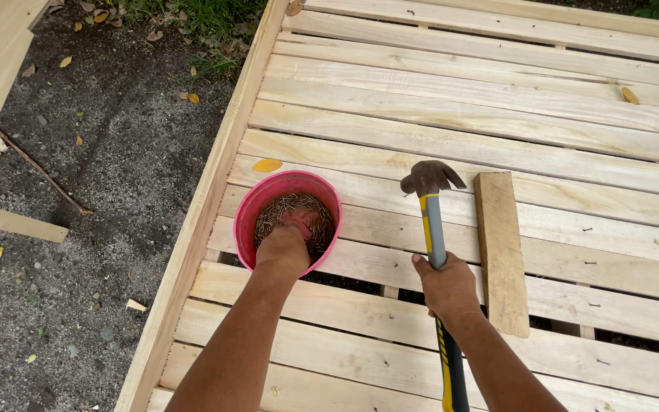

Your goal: The person hammers nails into a slatted wooden frame outdoors. They repeatedly take nails from a pink bucket, position each nail on a wood slat, and drive it in with a claw hammer, working along the frame.

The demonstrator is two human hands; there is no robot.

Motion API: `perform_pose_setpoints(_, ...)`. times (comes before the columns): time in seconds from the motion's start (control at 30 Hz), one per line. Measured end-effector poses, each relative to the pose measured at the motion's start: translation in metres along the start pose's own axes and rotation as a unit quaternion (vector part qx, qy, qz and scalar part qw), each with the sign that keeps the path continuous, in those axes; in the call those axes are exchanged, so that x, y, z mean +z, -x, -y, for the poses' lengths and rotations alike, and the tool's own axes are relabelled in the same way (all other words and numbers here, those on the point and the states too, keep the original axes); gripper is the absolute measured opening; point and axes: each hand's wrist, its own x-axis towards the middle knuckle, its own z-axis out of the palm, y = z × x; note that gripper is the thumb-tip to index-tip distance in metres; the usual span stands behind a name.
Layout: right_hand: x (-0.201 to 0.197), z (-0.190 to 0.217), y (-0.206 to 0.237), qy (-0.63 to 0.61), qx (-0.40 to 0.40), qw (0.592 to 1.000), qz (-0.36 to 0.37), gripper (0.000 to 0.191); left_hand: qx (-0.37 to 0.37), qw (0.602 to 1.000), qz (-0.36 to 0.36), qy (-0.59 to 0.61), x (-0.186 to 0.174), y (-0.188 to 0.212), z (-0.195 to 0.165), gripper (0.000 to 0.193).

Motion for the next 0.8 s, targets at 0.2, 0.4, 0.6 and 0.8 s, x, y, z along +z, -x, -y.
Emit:
perform_pose_setpoints(0.2, 0.050, -0.028, 0.053, -0.058, 0.036, 0.996, 0.052, 0.043, 0.026, 0.998, -0.026, 0.058, 0.001, 0.005, 0.003, 0.028)
perform_pose_setpoints(0.4, 0.090, -0.051, 0.084, -0.005, 0.038, 0.995, 0.093, 0.041, 0.070, 0.990, -0.076, 0.093, -0.014, 0.024, 0.004, 0.015)
perform_pose_setpoints(0.6, 0.112, -0.067, 0.099, 0.017, 0.047, 0.994, 0.102, 0.046, 0.155, 0.929, -0.268, 0.203, -0.022, 0.054, 0.038, 0.008)
perform_pose_setpoints(0.8, 0.127, -0.076, 0.124, 0.058, 0.024, 0.992, 0.111, 0.049, 0.182, 0.952, -0.217, 0.118, -0.015, 0.063, 0.050, 0.022)
